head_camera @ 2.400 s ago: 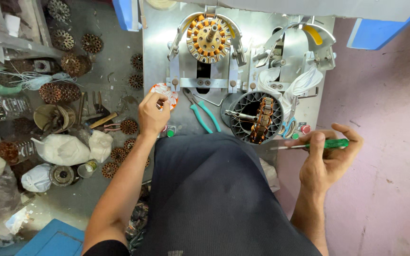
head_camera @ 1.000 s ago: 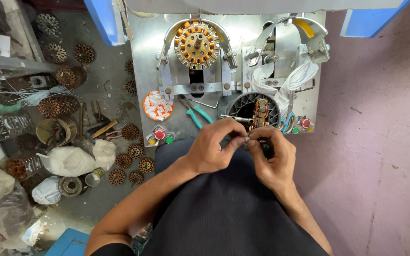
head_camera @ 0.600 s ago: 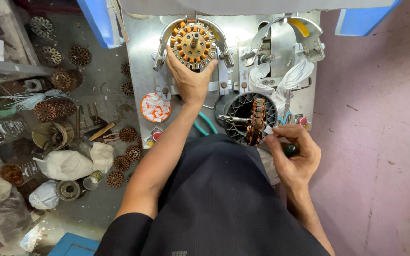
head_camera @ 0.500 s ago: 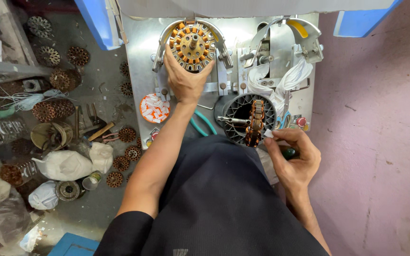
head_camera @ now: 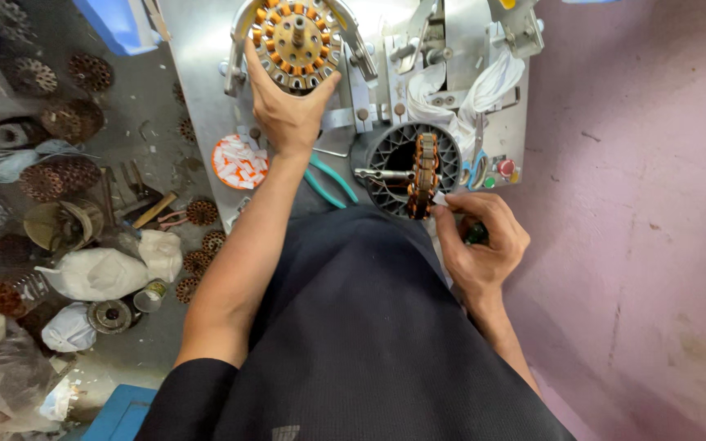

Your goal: The person wires and adjusts copper coils on a circular stator component using small hand tools and scissors at a workbench.

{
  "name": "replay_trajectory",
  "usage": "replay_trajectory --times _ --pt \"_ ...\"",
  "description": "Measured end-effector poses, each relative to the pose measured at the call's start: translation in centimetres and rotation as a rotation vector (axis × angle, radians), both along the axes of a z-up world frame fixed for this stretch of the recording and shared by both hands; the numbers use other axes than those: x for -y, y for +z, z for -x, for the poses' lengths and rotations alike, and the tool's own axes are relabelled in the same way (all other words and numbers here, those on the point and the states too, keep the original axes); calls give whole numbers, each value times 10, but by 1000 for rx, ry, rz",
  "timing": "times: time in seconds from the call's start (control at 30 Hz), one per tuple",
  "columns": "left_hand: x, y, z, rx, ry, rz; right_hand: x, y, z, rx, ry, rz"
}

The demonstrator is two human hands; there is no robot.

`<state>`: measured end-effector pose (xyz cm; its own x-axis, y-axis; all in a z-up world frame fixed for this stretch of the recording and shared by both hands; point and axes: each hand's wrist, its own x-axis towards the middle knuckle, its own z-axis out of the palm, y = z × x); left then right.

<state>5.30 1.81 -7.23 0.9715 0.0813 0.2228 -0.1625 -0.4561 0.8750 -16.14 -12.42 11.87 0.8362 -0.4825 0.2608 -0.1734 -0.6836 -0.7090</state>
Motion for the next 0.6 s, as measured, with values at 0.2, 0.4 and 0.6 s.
replay_trajectory --times 0.2,0.4,0.6 --pt "-3 49 32 -246 -10 239 -6 -12 1 17 -45 51" --pt "-6 109 76 -4 -864 354 -6 -17 3 1 -46 104" --pt "18 99 62 -88 -1264 517 -3 -15 -3 31 52 235"
